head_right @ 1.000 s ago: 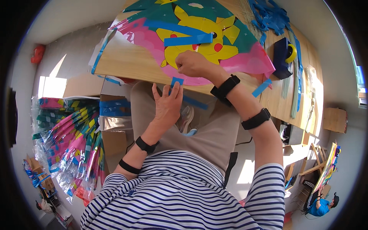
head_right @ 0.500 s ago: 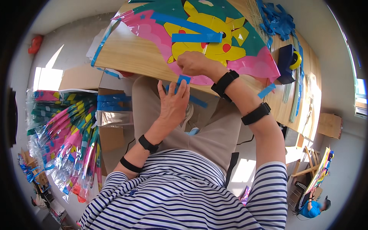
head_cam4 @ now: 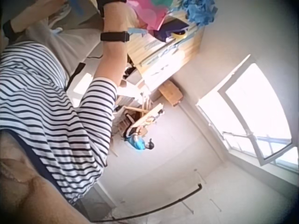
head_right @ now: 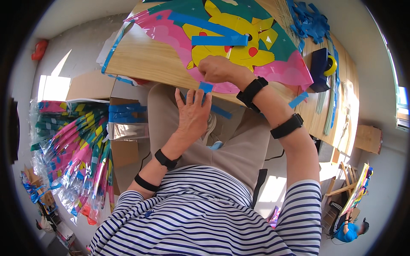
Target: Assembling and taping a Pikachu-themed kite on a wooden table.
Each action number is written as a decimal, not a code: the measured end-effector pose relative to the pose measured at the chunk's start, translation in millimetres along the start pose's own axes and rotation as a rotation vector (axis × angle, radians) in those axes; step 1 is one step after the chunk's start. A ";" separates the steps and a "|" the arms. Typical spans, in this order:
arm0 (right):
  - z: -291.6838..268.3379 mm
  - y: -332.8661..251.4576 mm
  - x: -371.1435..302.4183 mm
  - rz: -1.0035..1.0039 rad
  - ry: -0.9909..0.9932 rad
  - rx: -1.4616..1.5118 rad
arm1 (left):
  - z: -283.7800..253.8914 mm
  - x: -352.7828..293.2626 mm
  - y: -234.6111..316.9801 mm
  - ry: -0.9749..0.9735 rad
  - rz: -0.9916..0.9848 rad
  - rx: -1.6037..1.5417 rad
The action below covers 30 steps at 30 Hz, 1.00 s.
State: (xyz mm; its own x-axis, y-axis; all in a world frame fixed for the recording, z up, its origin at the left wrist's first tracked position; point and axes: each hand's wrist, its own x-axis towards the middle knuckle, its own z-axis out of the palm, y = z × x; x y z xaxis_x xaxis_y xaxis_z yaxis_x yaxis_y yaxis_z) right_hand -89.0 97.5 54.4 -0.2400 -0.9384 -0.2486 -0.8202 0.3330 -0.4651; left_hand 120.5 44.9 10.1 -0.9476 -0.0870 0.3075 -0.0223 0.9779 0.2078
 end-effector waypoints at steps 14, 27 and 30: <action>9.9 3.3 8.3 -0.021 -0.029 -0.032 | -3.8 0.9 2.5 -0.022 -0.017 -0.012; 16.8 4.7 8.2 -0.022 -0.003 -0.069 | -2.9 1.0 0.3 -0.031 0.014 -0.046; 19.9 6.8 9.3 -0.040 0.018 -0.076 | -3.0 0.9 -0.4 -0.031 0.018 -0.045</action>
State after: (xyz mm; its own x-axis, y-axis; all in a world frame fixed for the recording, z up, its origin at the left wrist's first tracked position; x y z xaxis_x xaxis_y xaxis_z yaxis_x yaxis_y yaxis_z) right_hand -86.5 92.9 32.0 -0.2148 -0.9527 -0.2151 -0.8664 0.2875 -0.4082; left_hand 120.5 43.9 13.1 -0.9570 -0.0628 0.2832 0.0088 0.9696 0.2447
